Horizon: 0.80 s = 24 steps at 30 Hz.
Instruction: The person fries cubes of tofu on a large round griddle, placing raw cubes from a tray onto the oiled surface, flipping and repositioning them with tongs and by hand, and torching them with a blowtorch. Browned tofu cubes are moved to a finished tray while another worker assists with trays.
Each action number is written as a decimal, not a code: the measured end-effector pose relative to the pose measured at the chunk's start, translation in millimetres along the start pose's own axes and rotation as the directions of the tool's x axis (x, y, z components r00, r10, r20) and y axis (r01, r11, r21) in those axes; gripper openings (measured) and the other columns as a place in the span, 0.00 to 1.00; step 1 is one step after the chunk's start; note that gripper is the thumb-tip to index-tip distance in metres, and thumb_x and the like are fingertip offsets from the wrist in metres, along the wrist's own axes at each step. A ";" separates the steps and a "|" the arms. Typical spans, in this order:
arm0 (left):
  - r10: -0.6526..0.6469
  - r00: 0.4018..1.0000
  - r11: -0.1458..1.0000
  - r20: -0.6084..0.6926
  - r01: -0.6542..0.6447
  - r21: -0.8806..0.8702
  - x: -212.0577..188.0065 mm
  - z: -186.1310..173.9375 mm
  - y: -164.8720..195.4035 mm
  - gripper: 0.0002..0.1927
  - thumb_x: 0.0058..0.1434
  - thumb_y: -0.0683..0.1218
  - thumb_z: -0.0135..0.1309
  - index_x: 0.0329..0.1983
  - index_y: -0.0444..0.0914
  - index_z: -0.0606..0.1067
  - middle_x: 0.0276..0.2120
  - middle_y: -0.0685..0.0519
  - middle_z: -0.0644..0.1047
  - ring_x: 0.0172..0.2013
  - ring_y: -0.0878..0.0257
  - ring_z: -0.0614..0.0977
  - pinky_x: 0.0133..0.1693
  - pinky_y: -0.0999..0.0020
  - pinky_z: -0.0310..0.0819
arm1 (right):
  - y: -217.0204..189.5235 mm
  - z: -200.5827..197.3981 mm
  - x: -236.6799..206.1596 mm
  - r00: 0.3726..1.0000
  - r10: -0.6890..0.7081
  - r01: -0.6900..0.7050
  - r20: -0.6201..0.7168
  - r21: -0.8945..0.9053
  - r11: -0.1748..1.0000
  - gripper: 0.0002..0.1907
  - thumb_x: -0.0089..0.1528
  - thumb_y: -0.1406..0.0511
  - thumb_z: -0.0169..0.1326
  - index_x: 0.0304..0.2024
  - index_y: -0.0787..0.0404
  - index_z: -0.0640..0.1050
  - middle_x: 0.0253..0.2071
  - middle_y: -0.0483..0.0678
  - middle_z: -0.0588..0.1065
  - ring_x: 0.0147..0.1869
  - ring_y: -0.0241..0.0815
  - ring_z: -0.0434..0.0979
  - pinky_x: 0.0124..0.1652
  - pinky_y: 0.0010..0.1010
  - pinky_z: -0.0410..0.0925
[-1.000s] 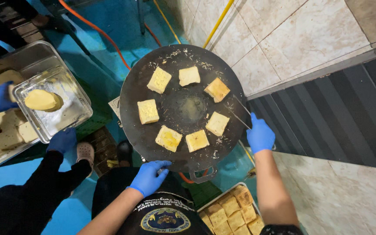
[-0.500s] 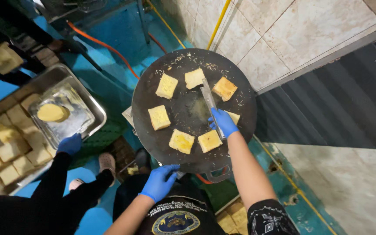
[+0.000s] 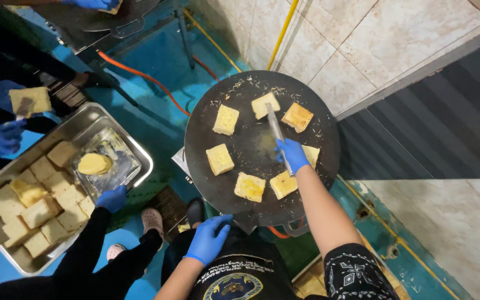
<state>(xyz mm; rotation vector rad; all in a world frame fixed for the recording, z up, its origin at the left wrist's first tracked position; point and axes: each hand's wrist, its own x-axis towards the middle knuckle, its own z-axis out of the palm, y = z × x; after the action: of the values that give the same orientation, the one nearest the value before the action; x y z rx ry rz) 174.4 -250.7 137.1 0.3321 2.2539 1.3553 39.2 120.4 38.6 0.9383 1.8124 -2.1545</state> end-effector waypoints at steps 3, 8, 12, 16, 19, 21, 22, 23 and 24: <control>0.055 0.998 0.998 0.031 -0.056 0.021 6.5 -10.8 1.4 0.15 0.61 0.44 0.56 0.51 0.38 0.80 0.48 0.44 0.82 0.51 0.49 0.82 0.54 0.61 0.74 | -7.4 -4.7 -2.5 0.971 -0.185 0.157 -0.149 -0.182 0.971 0.21 0.65 0.60 0.59 0.56 0.64 0.78 0.35 0.50 0.74 0.28 0.39 0.69 0.27 0.34 0.64; 0.085 0.993 0.993 0.086 -0.091 0.073 12.4 -28.9 6.0 0.15 0.61 0.44 0.57 0.50 0.38 0.80 0.46 0.43 0.82 0.48 0.47 0.82 0.52 0.60 0.75 | -18.2 -5.0 -10.1 0.724 -0.683 0.011 -0.094 -0.989 0.147 0.33 0.62 0.66 0.55 0.70 0.60 0.66 0.44 0.59 0.75 0.42 0.57 0.77 0.39 0.45 0.72; 0.063 0.992 0.996 0.107 -0.069 0.052 17.1 -39.3 5.7 0.16 0.59 0.44 0.56 0.50 0.38 0.79 0.45 0.44 0.83 0.47 0.49 0.84 0.52 0.61 0.76 | -12.4 7.6 -21.8 0.831 -0.552 -0.044 0.061 -0.983 -0.176 0.36 0.62 0.71 0.50 0.74 0.53 0.62 0.46 0.57 0.73 0.44 0.56 0.78 0.42 0.46 0.73; 0.058 0.995 0.995 0.081 -0.064 0.078 19.1 -47.2 0.5 0.15 0.60 0.45 0.57 0.50 0.38 0.80 0.46 0.44 0.83 0.48 0.48 0.83 0.52 0.61 0.75 | -6.6 17.1 -41.5 0.855 -0.518 -0.061 -0.028 -0.997 -0.046 0.39 0.60 0.71 0.52 0.74 0.54 0.61 0.47 0.57 0.73 0.46 0.58 0.78 0.42 0.48 0.73; 0.071 0.995 0.994 0.064 -0.076 0.075 23.0 -53.6 -3.2 0.15 0.61 0.44 0.57 0.50 0.38 0.80 0.46 0.43 0.82 0.49 0.48 0.83 0.52 0.60 0.75 | -9.3 17.0 -56.6 0.876 -0.475 -0.038 -0.083 -0.994 0.103 0.40 0.57 0.69 0.54 0.72 0.55 0.62 0.48 0.59 0.73 0.47 0.60 0.78 0.44 0.49 0.72; 0.077 0.996 0.995 0.040 -0.080 0.055 22.8 -57.8 -5.5 0.15 0.61 0.44 0.56 0.51 0.38 0.80 0.46 0.43 0.82 0.49 0.48 0.83 0.53 0.60 0.75 | -8.6 14.3 -65.3 0.879 -0.469 -0.004 -0.082 -0.986 0.166 0.39 0.56 0.67 0.57 0.71 0.56 0.63 0.48 0.60 0.72 0.47 0.60 0.78 0.46 0.49 0.71; 0.079 0.996 0.995 0.034 -0.080 0.053 22.3 -59.9 -6.8 0.15 0.61 0.44 0.56 0.51 0.38 0.80 0.47 0.43 0.82 0.49 0.48 0.83 0.53 0.60 0.75 | -8.1 13.2 -66.1 0.887 -0.455 -0.009 -0.083 -0.987 0.163 0.38 0.57 0.66 0.57 0.71 0.55 0.64 0.48 0.60 0.73 0.48 0.60 0.78 0.46 0.50 0.71; 0.079 0.996 0.996 0.028 -0.080 0.050 22.0 -62.5 -8.3 0.15 0.61 0.44 0.56 0.51 0.38 0.80 0.47 0.43 0.82 0.49 0.48 0.82 0.52 0.60 0.75 | -6.7 12.2 -65.7 0.894 -0.440 -0.014 -0.084 -0.987 0.159 0.37 0.58 0.66 0.56 0.71 0.55 0.64 0.48 0.60 0.73 0.48 0.60 0.77 0.46 0.50 0.71; 0.078 0.997 0.996 0.022 -0.079 0.045 21.0 -64.0 -9.7 0.15 0.61 0.44 0.56 0.51 0.38 0.80 0.47 0.43 0.82 0.49 0.47 0.82 0.52 0.59 0.75 | -4.8 11.7 -63.3 0.902 -0.424 -0.021 -0.085 -0.988 0.154 0.37 0.58 0.66 0.56 0.71 0.54 0.64 0.47 0.59 0.73 0.48 0.60 0.77 0.47 0.51 0.70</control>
<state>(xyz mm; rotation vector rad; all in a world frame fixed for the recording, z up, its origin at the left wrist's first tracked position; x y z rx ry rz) 123.5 -294.6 147.7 0.4531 2.2795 1.3345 82.4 94.4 78.8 0.6694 2.9302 -0.3171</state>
